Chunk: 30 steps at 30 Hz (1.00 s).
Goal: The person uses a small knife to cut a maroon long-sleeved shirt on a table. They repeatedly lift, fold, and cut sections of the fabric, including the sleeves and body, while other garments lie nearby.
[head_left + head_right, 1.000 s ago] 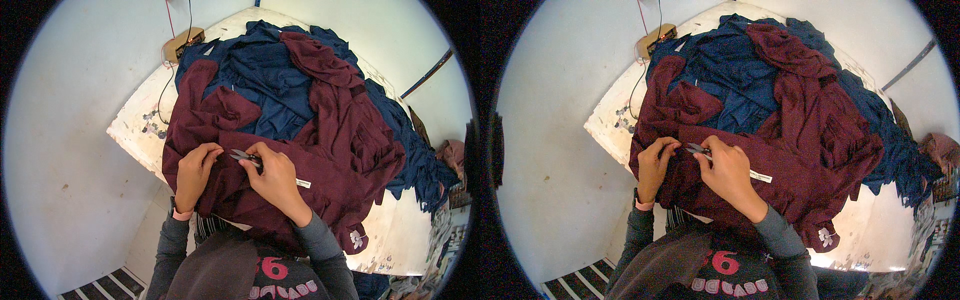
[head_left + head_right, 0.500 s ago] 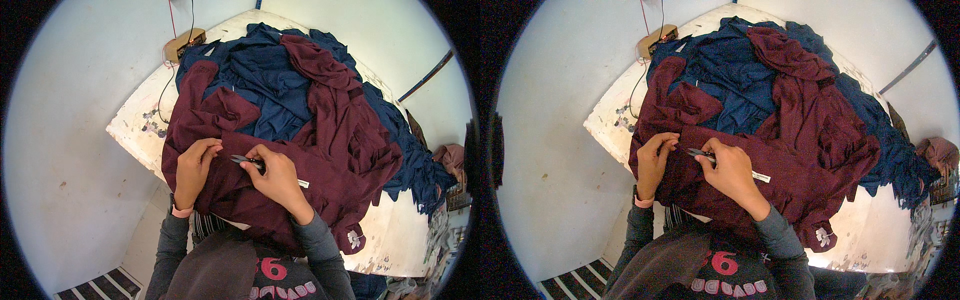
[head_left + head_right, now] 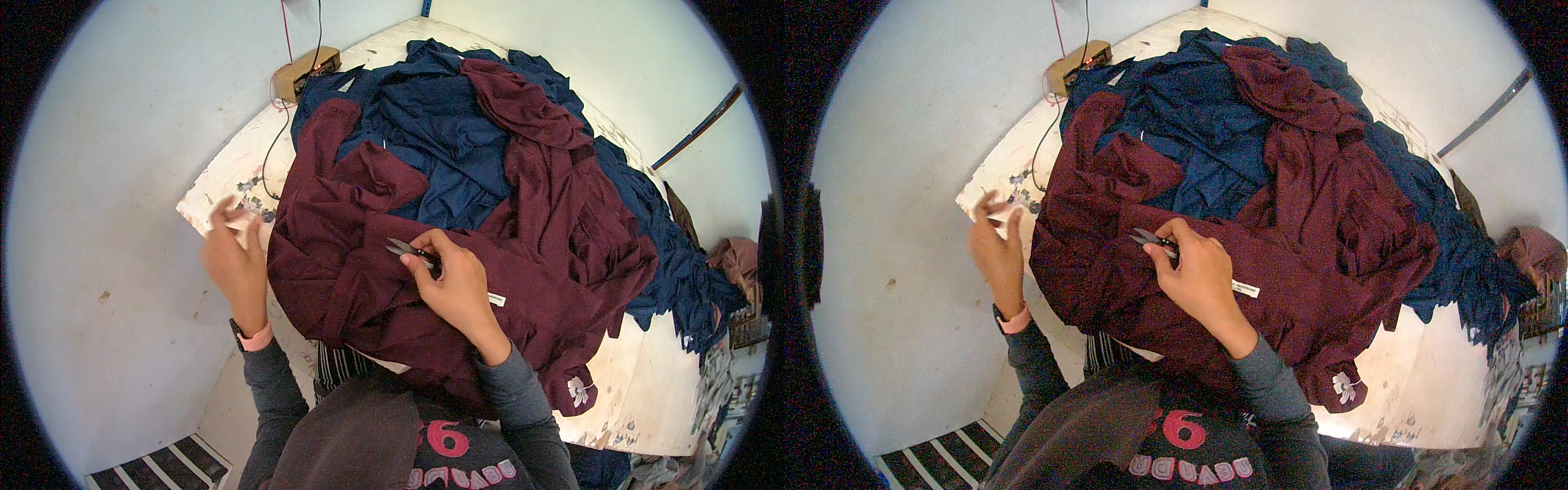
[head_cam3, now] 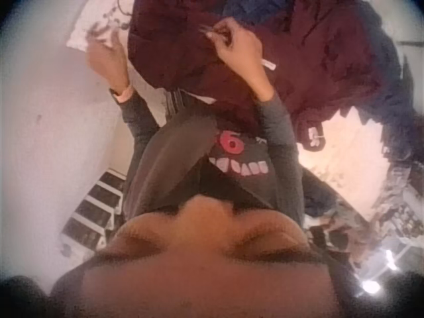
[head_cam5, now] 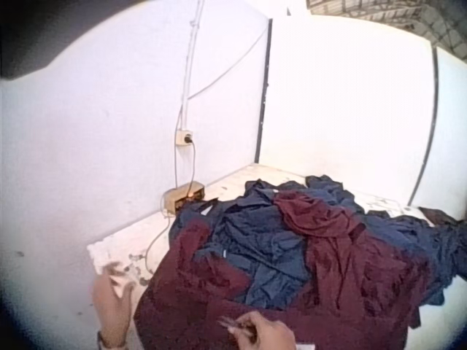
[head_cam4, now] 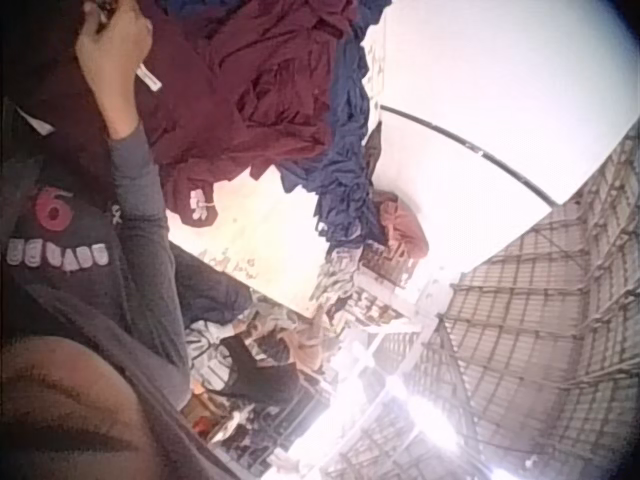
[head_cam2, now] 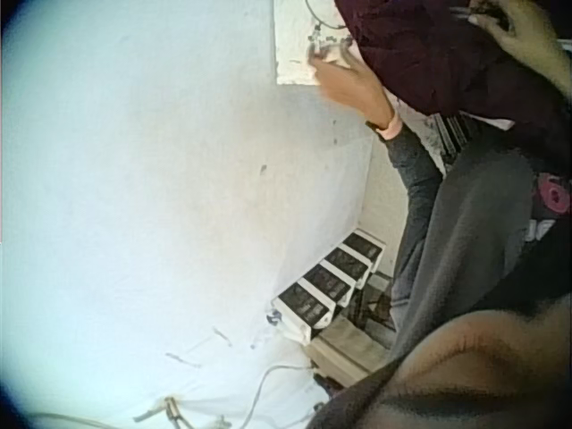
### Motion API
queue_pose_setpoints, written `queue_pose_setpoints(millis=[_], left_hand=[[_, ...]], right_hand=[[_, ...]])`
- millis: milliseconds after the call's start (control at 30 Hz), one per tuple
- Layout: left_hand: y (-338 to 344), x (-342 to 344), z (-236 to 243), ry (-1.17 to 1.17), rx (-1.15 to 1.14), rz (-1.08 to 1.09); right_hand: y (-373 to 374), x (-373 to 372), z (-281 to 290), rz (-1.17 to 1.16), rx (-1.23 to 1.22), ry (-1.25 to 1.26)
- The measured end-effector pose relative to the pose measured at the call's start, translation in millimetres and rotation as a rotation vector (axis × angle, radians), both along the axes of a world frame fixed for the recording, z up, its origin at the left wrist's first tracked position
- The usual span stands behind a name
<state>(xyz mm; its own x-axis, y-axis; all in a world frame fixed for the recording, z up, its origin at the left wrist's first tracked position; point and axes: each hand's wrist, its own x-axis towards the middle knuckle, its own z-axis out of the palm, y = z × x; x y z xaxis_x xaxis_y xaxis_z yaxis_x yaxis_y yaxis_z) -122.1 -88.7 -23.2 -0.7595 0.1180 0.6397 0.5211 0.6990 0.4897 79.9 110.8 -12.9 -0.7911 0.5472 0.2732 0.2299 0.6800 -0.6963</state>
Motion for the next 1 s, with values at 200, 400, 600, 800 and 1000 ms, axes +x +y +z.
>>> queue_pose_setpoints(millis=[200,400,600,800,1000], left_hand=[[23.0,54.1,-18.0,-0.409,-0.404,-0.625],[27.8,64.4,-25.1,-0.961,0.454,-0.844],[30.2,85.9,10.6,-1.209,0.648,-0.964],[35.5,108.6,29.6,-1.255,0.678,-1.135],[39.7,113.0,30.8,-1.209,0.786,-1.175]], right_hand=[[6.4,2.7,-16.8,0.011,-0.178,0.166],[3.4,18.3,-7.1,0.031,-0.291,0.271],[-8.7,27.2,17.6,0.077,-0.153,0.351],[-9.3,27.2,16.3,0.127,0.091,0.448],[-6.0,48.4,36.8,0.085,0.212,0.410]])
